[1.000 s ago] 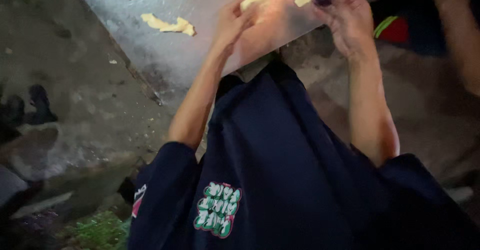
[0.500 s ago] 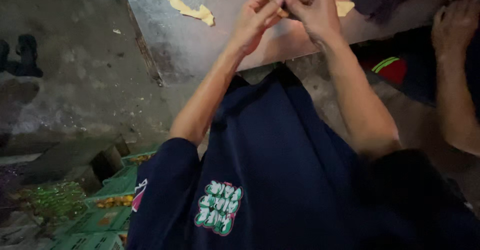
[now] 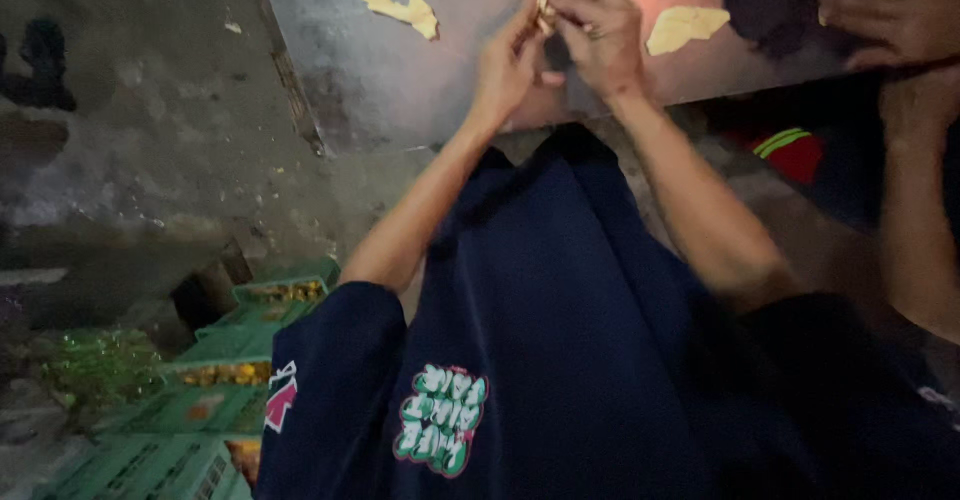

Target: The person sits at a metal table, tears pieces from a sheet of dough, flattens each piece, places a scoop of dark filling onto it, and wraps and rolls the dough into balls. The person then carries a tray of the shaped dough balls across the room and returns to shape more pieces.

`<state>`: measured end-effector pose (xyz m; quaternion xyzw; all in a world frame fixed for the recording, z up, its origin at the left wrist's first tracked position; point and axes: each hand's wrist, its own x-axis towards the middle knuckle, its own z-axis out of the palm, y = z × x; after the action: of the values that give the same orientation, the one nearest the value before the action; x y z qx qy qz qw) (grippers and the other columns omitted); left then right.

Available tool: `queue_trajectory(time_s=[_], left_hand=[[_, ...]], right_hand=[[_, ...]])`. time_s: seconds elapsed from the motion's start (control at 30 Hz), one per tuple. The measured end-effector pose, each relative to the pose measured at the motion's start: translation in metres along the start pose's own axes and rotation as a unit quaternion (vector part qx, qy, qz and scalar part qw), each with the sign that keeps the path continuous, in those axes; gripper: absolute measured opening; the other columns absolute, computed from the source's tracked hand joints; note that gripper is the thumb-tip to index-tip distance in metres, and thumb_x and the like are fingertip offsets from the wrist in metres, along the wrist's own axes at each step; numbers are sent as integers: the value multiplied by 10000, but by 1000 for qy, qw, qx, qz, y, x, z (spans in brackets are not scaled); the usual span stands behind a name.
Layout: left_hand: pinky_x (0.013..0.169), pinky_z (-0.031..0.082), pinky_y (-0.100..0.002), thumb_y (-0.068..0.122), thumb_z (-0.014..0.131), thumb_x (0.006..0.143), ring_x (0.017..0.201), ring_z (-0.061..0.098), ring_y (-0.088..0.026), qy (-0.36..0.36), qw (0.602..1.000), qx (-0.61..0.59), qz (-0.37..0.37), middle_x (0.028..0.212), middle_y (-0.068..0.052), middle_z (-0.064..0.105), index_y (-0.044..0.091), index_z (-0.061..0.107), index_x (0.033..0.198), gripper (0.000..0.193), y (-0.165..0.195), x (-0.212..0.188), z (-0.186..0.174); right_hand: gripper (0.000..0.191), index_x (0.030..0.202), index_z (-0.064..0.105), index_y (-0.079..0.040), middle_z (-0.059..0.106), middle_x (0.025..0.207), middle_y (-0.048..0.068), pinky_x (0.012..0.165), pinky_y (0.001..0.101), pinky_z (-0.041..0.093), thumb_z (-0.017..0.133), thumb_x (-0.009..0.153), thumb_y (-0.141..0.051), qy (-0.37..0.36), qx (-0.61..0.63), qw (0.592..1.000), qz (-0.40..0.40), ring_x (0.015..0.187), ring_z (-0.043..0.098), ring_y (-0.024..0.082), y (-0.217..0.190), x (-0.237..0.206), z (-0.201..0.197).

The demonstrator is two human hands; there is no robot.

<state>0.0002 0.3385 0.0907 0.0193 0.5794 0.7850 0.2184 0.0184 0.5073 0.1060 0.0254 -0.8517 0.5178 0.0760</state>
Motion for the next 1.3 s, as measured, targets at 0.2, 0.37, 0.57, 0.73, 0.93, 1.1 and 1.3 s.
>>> queue_trajectory(time_s=[0.2,0.37,0.57,0.73,0.93,1.1,1.3], left_hand=[[646,520,-383,101,803,921,742,662,-258,53,877,452,156,874,-84,660,145,800,1180,262,2,11,-27],[727,568,-355,-29,784,867,848,691,-242,-19,910,317,266,990,-77,658,40,731,1177,323,18,32,-25],[717,599,-311,-15,781,878,811,720,-199,9,932,311,183,980,-80,681,84,770,1110,252,27,38,-18],[722,544,-379,-13,776,843,800,660,-277,-39,913,358,191,905,-136,656,21,723,1233,395,31,35,-18],[733,550,-374,27,762,906,802,693,-270,29,913,367,174,907,-131,703,55,752,1145,241,26,38,-12],[699,575,-333,79,750,853,784,722,-249,62,922,339,177,904,-129,723,66,779,1064,213,21,37,-15],[734,515,-337,153,691,1006,783,707,-257,65,937,311,-144,899,-164,764,83,409,1528,598,17,29,-12]], right_hand=[[286,1115,668,46,631,1090,195,795,395,547,797,861,24,-29,-88,996,-7,914,667,340,13,10,18],[203,1143,656,2,667,1075,149,857,385,567,762,970,8,-22,-88,995,41,981,707,316,10,2,13],[437,1389,647,27,572,1275,232,964,366,591,684,958,90,-29,-35,991,-125,1173,645,332,6,-2,13],[259,1224,753,-32,635,1088,132,860,384,568,809,978,24,-9,-80,996,-28,1011,680,267,7,12,13],[266,1190,716,7,583,1078,158,827,389,548,779,933,25,-27,-69,991,-109,979,648,305,5,16,8],[383,1308,687,-12,570,1089,175,834,404,548,752,937,59,-100,-80,991,-37,961,645,343,1,20,3],[267,1152,681,30,610,1117,213,834,430,552,726,892,70,-93,-124,985,-79,1008,650,386,7,23,9]])
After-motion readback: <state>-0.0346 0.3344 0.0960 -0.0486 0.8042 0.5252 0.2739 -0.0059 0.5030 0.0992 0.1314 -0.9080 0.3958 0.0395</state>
